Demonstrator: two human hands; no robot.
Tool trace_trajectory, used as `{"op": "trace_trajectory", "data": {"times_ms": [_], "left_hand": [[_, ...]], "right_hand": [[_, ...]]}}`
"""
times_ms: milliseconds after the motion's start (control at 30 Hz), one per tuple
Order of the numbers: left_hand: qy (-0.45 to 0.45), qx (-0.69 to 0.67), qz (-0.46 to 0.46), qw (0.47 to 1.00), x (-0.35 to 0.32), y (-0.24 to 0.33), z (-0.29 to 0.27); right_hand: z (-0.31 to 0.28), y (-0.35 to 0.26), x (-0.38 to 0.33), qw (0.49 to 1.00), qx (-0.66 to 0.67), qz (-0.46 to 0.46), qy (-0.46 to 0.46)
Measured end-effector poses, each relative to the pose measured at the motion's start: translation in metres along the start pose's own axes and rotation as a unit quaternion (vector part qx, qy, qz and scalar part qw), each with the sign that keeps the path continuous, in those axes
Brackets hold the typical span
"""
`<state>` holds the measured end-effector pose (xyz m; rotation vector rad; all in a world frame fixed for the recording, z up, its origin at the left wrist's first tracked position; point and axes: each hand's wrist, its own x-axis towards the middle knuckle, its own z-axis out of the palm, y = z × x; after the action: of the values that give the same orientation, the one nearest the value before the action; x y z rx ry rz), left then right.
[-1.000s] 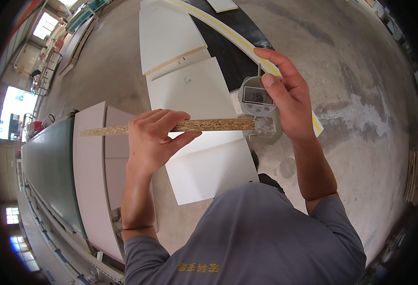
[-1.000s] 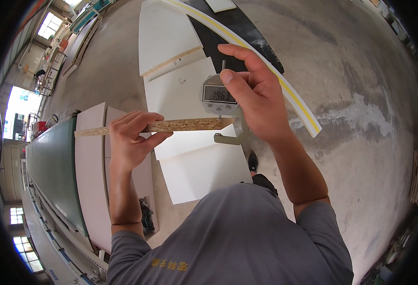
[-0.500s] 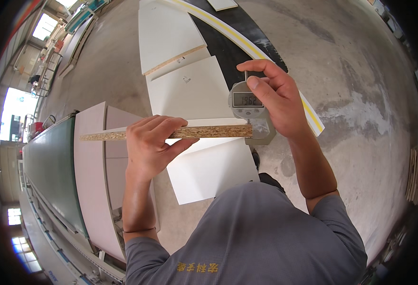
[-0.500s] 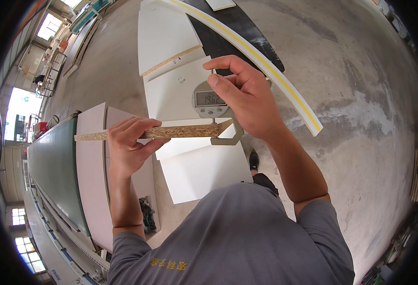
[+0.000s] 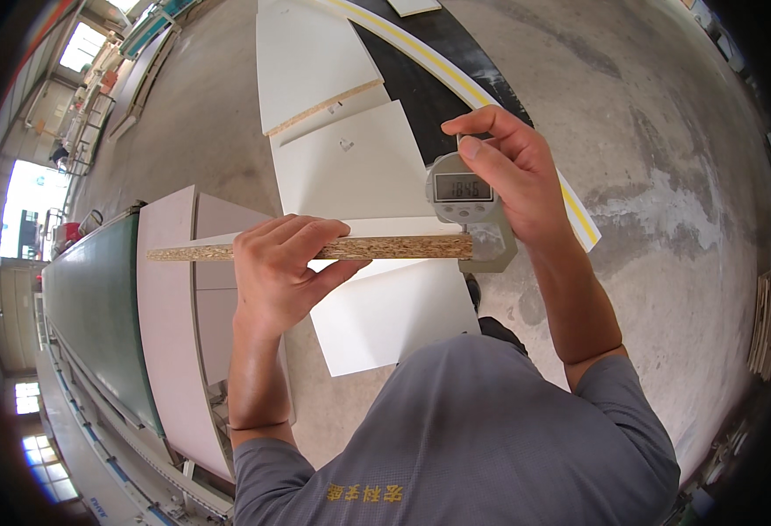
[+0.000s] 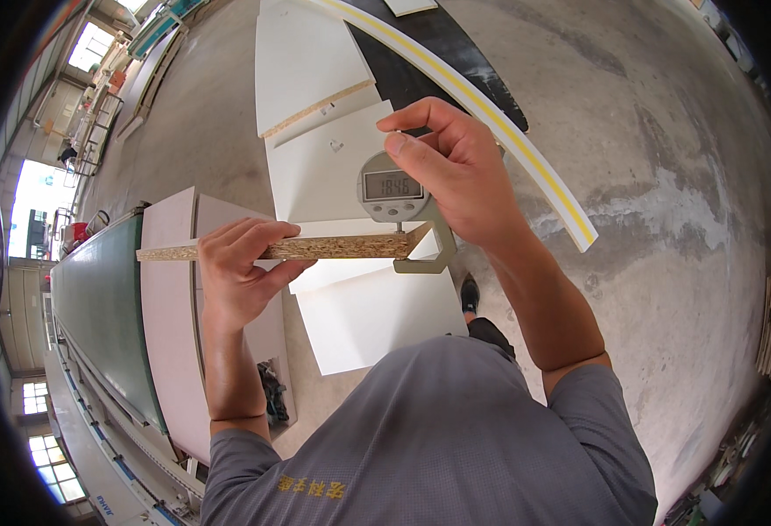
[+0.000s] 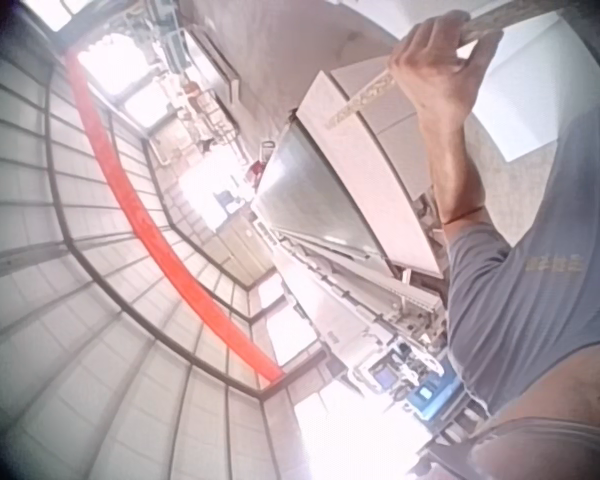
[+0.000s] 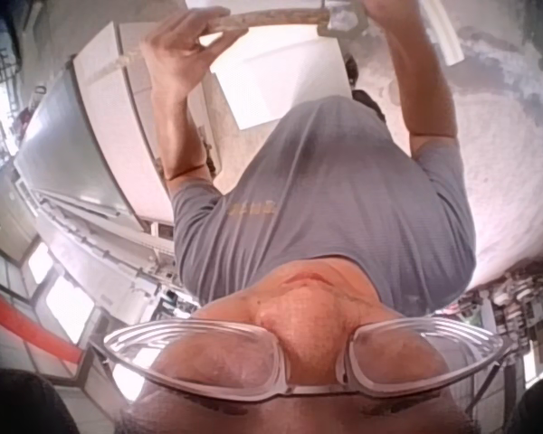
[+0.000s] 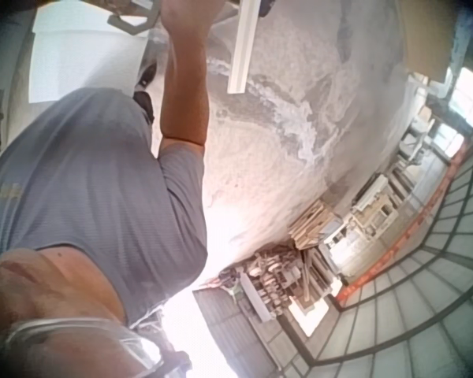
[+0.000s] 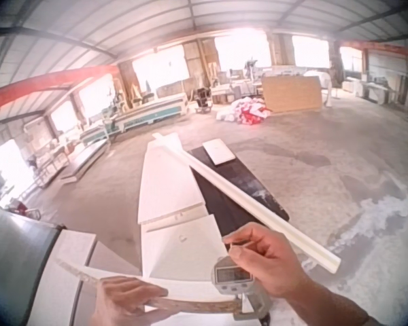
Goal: The person uses a digital thickness gauge to measure the thickness of white wooden boards at multiple points along their edges.
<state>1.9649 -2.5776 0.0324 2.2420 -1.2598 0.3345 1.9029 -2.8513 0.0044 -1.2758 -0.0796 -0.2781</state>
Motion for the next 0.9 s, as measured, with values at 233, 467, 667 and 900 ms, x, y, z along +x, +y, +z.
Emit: {"op": "trace_trajectory", "data": {"times_ms": [233, 467, 667, 900], "left_hand": [[-0.018, -0.005, 0.001, 1.000, 0.002, -0.001, -0.003], [-0.012, -0.013, 0.000, 1.000, 0.001, -0.001, -0.002], [-0.016, -0.010, 0.000, 1.000, 0.001, 0.000, -0.002], [-0.017, 0.011, 0.003, 1.000, 0.003, 0.001, 0.000]], "right_hand": [[-0.001, -0.003, 0.001, 1.000, -0.017, 0.003, -0.002], [0.001, -0.001, 0.001, 1.000, -0.021, 0.002, 0.009], [0.000, -0.001, -0.001, 1.000, -0.019, 0.007, 0.005], [0.005, 0.011, -0.004, 0.999, -0.026, 0.033, 0.022]]}}
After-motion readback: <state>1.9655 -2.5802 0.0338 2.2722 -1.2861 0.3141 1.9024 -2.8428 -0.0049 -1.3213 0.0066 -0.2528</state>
